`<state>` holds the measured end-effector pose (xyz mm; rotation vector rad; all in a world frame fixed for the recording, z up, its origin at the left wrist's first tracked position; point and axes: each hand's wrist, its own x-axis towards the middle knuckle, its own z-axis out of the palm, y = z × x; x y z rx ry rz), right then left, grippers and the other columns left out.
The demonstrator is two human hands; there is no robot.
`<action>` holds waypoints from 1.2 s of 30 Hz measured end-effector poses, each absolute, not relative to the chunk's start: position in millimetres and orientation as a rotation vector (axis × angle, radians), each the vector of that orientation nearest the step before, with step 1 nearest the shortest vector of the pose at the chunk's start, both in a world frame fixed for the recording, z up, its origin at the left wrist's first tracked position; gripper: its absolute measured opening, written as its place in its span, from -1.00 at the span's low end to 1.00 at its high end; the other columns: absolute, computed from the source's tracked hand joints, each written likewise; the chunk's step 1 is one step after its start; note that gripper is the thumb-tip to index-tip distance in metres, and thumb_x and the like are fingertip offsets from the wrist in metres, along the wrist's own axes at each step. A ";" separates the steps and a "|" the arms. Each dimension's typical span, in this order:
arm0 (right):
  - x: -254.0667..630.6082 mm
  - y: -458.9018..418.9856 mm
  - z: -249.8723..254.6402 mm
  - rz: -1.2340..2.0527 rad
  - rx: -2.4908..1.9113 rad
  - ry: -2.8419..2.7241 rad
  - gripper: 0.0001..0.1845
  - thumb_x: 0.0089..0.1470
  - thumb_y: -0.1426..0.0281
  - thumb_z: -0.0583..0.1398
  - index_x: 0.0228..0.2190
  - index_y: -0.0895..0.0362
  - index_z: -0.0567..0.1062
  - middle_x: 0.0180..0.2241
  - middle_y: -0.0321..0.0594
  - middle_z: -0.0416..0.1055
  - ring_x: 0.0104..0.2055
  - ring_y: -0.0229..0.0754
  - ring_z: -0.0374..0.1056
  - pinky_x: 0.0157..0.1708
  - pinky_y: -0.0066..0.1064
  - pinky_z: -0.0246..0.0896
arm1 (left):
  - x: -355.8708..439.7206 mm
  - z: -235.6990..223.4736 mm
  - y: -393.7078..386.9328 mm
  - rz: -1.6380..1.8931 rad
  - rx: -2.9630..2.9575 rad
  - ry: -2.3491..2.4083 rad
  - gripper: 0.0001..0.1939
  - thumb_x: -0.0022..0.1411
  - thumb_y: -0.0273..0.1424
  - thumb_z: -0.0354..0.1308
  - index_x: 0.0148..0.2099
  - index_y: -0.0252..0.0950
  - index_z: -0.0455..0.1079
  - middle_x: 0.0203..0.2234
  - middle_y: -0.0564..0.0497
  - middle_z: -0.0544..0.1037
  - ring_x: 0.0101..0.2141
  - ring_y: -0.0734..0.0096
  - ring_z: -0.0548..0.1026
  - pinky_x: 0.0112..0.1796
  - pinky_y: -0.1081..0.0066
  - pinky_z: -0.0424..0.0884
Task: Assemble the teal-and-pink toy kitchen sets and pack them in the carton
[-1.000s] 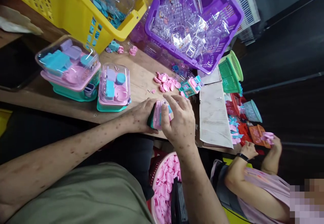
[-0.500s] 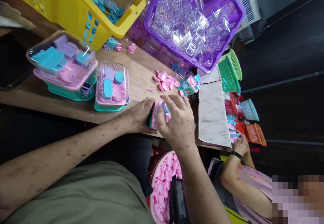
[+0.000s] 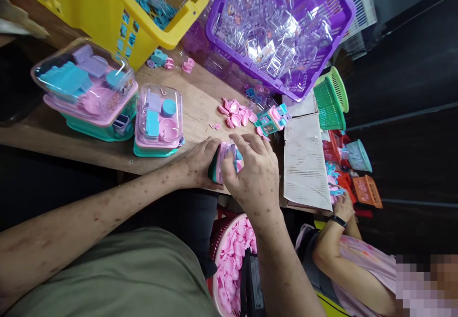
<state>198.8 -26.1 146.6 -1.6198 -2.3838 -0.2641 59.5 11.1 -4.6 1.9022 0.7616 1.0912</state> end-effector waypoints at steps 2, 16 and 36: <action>197.7 -24.3 146.6 -0.240 -1.651 -2.370 -0.59 0.36 0.28 0.18 0.12 0.07 0.68 0.06 0.03 0.62 0.10 0.25 0.56 0.19 0.19 0.50 | 59.5 -6.3 12.0 1.110 1.897 0.738 0.15 -0.13 -0.23 0.74 0.39 -0.25 0.18 0.23 -0.31 0.45 0.27 -0.37 0.48 0.27 -0.29 0.49; 234.8 -32.0 119.1 0.210 -1.623 -2.066 -0.48 0.56 0.08 0.09 0.36 -0.06 0.55 0.40 -0.08 0.47 0.47 0.10 0.37 0.48 0.14 0.30 | 57.0 -2.8 14.0 1.067 1.897 0.736 0.25 -0.19 -0.18 0.76 0.42 -0.31 0.16 0.25 -0.39 0.44 0.28 -0.40 0.49 0.30 -0.31 0.47; 325.6 168.6 106.8 -0.133 -1.700 -1.605 -0.41 0.43 -0.19 0.22 -0.06 0.10 0.61 -0.04 0.05 0.63 -0.09 0.00 0.59 -0.01 -0.09 0.55 | 14.1 37.5 -57.6 0.768 2.100 0.857 -0.92 0.41 -0.40 0.19 -0.22 -0.19 0.46 -0.32 0.03 0.67 -0.31 0.19 0.67 -0.28 0.24 0.48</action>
